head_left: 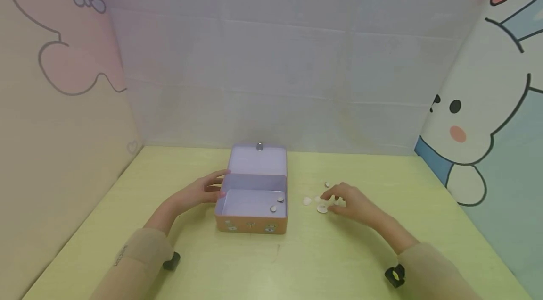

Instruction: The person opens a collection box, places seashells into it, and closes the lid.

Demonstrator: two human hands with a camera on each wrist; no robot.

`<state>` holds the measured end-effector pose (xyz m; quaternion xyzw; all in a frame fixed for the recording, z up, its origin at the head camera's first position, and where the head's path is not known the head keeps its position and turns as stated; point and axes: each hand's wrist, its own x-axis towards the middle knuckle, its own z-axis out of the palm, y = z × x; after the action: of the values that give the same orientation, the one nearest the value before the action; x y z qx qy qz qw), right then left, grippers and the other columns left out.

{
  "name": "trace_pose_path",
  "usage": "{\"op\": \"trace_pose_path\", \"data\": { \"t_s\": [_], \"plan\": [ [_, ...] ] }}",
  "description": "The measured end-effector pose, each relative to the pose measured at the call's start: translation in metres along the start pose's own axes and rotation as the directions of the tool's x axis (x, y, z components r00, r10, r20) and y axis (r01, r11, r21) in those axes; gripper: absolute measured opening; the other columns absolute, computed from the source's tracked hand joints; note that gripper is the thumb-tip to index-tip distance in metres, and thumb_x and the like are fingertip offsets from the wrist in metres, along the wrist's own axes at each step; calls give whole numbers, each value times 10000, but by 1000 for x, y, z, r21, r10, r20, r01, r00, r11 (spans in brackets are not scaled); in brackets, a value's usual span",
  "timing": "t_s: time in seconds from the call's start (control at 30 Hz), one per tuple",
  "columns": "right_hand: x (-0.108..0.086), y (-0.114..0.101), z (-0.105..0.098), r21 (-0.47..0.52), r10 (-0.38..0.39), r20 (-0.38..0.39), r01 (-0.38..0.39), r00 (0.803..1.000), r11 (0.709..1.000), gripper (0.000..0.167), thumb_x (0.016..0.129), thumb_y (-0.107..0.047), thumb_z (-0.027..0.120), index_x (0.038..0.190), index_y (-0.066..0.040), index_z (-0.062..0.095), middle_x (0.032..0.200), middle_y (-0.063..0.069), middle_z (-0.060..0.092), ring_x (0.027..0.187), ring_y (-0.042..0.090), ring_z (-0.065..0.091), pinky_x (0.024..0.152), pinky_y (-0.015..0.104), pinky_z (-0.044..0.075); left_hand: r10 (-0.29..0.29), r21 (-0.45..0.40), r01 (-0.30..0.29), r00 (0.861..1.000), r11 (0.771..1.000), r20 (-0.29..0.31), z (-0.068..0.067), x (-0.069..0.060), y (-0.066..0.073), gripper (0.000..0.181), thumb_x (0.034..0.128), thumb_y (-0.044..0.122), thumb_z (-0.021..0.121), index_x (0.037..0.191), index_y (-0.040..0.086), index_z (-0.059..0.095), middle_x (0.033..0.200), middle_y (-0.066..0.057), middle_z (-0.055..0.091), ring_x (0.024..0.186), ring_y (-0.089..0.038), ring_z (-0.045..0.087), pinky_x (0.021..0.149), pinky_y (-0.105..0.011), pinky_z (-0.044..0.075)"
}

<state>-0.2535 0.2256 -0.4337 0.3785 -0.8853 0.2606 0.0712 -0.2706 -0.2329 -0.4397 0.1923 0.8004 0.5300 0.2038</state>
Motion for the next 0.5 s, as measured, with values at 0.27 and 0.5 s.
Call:
{"op": "trace_pose_path", "data": {
  "t_s": [0.27, 0.5],
  "plan": [
    [2, 4, 6, -31, 18, 57, -16, 998, 999, 251, 777, -58, 748, 1020, -78, 688, 986, 26, 674, 810, 190, 562, 691, 337, 510, 1, -3, -1, 1000, 1000, 5, -1, 0, 1, 668, 923, 253, 614, 1480, 303, 248, 1500, -98, 313, 1365, -326, 331, 1021, -427, 427],
    [5, 8, 9, -28, 52, 97, -49, 994, 998, 249, 767, -46, 751, 1008, -77, 701, 980, 39, 681, 827, 186, 559, 692, 307, 506, 9, -4, -9, 1000, 1000, 9, -1, 1, -1, 665, 933, 243, 600, 1489, 286, 238, 1498, -102, 318, 1363, -331, 335, 1017, -423, 432]
  ]
}}
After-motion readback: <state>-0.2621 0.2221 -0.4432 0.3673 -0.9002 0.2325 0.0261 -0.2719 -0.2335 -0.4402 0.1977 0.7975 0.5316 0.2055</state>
